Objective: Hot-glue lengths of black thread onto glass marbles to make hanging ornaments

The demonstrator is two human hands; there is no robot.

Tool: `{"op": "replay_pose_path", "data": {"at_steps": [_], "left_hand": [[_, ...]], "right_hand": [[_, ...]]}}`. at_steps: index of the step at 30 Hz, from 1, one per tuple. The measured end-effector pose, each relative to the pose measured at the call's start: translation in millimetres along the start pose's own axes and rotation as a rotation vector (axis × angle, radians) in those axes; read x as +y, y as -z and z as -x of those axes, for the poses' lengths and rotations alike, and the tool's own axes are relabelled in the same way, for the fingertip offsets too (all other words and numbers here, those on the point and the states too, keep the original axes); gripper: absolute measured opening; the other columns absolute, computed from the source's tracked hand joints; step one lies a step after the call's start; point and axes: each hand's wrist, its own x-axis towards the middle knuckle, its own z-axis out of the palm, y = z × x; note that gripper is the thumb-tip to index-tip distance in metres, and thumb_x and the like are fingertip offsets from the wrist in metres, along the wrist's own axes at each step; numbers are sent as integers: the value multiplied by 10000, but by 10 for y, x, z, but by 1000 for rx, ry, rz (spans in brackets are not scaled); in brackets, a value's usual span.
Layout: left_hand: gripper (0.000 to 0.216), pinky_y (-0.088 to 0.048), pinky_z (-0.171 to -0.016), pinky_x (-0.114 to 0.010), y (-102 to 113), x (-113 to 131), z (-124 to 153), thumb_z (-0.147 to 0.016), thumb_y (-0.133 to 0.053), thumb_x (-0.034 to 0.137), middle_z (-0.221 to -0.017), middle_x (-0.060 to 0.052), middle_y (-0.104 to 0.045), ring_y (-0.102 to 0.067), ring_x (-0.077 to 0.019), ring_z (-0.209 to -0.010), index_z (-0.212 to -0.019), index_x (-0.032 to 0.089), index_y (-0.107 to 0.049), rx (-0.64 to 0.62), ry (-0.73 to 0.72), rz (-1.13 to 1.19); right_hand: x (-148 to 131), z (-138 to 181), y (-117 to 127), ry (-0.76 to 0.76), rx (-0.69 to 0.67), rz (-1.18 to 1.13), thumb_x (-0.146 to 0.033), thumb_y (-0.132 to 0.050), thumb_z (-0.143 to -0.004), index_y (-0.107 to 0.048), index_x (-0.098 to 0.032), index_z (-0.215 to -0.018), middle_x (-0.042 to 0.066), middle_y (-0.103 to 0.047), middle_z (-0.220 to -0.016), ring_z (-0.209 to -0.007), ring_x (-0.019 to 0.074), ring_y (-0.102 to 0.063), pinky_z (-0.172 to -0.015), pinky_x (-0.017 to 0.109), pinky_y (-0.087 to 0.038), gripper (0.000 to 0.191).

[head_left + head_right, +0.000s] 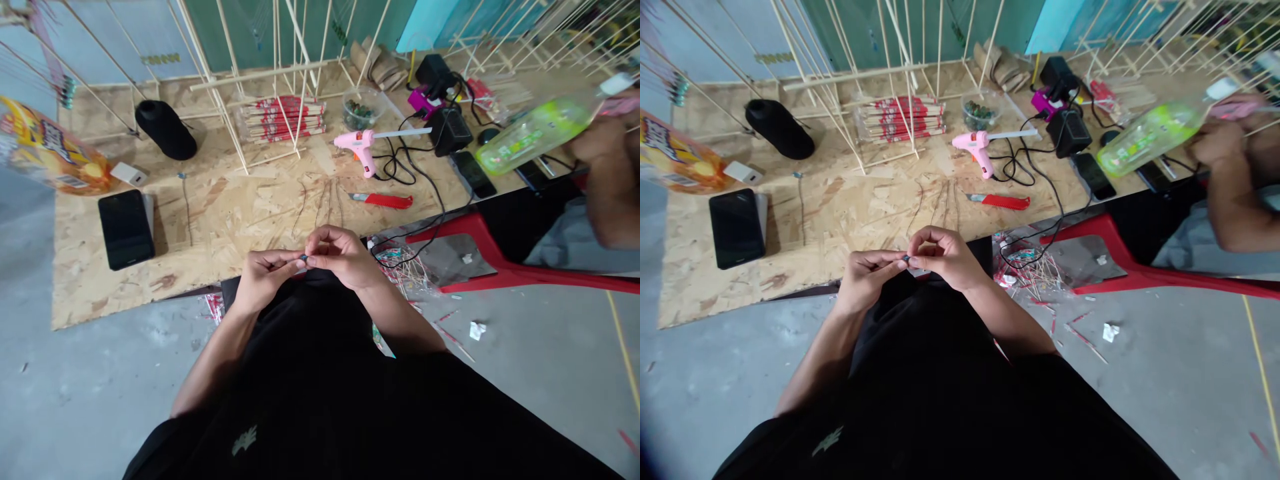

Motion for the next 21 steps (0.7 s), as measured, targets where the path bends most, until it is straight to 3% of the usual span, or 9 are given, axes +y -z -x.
{"op": "replay_pose_path", "data": {"at_steps": [2,5,7,9,11,14,16,19,21], "left_hand": [[329,-634,-681,-323,3,-8,-16,-775,-1026,474,-813,-91,-866,-773,-202,-723,-1002,246,-959,-20,12,33],[346,-524,-598,-255,1,-7,-43,-741,-1044,506,-685,-49,-798,-636,-116,-596,-955,249,-958,10,29,71],[396,-384,-511,-239,17,3,-63,-687,-1064,542,-565,-7,-688,-452,-65,-504,-910,234,-953,52,35,88],[454,-272,-483,-241,61,25,-85,-643,-1075,579,-508,23,-585,-318,-41,-483,-875,211,-945,86,38,103],[489,-186,-483,-241,133,68,-117,-630,-1074,600,-486,49,-485,-243,-28,-485,-866,195,-936,100,49,119],[505,-110,-489,-243,255,186,-202,-620,-1078,589,-486,71,-397,-193,-23,-487,-867,177,-924,86,90,138],[504,-98,-490,-238,316,299,-291,-604,-1088,561,-489,81,-369,-186,-22,-486,-863,164,-916,70,121,144],[485,-98,-488,-230,354,477,-465,-582,-1093,506,-485,94,-334,-196,-20,-481,-843,141,-908,50,139,141],[475,-90,-485,-233,354,561,-592,-573,-1089,476,-478,95,-336,-194,-19,-474,-840,129,-906,40,152,139]], "right_hand": [[-19,12,21,-14,-23,26,-382,-1005,-797,-748,-217,-934,-14,-749,-909,-786,114,-745,-712,234,-639,334],[-114,9,181,4,49,219,-458,-895,-915,-776,-224,-1026,19,-788,-1012,-775,144,-790,-652,254,-628,285],[-203,-30,425,157,240,503,-451,-839,-959,-792,-224,-1040,30,-796,-1030,-728,133,-755,-622,257,-583,245],[-285,-107,771,355,516,834,-405,-819,-956,-804,-222,-1014,40,-796,-1025,-737,135,-705,-672,284,-564,192],[-347,-221,1157,398,732,1066,-352,-811,-934,-804,-218,-1017,54,-804,-1032,-756,154,-677,-769,331,-578,157],[-409,-463,1633,302,770,1184,-323,-851,-871,-813,-195,-1054,91,-829,-1081,-832,195,-701,-863,373,-591,227],[-447,-671,1811,251,762,1228,-323,-871,-837,-814,-191,-1094,110,-839,-1130,-927,236,-736,-930,406,-604,295],[-509,-1025,1897,170,704,1228,-361,-898,-799,-805,-206,-1173,109,-844,-1193,-1031,290,-770,-1009,470,-621,416],[-545,-1248,1894,112,649,1223,-385,-910,-782,-809,-208,-1126,105,-846,-1134,-1029,322,-777,-1019,509,-629,400]]}}
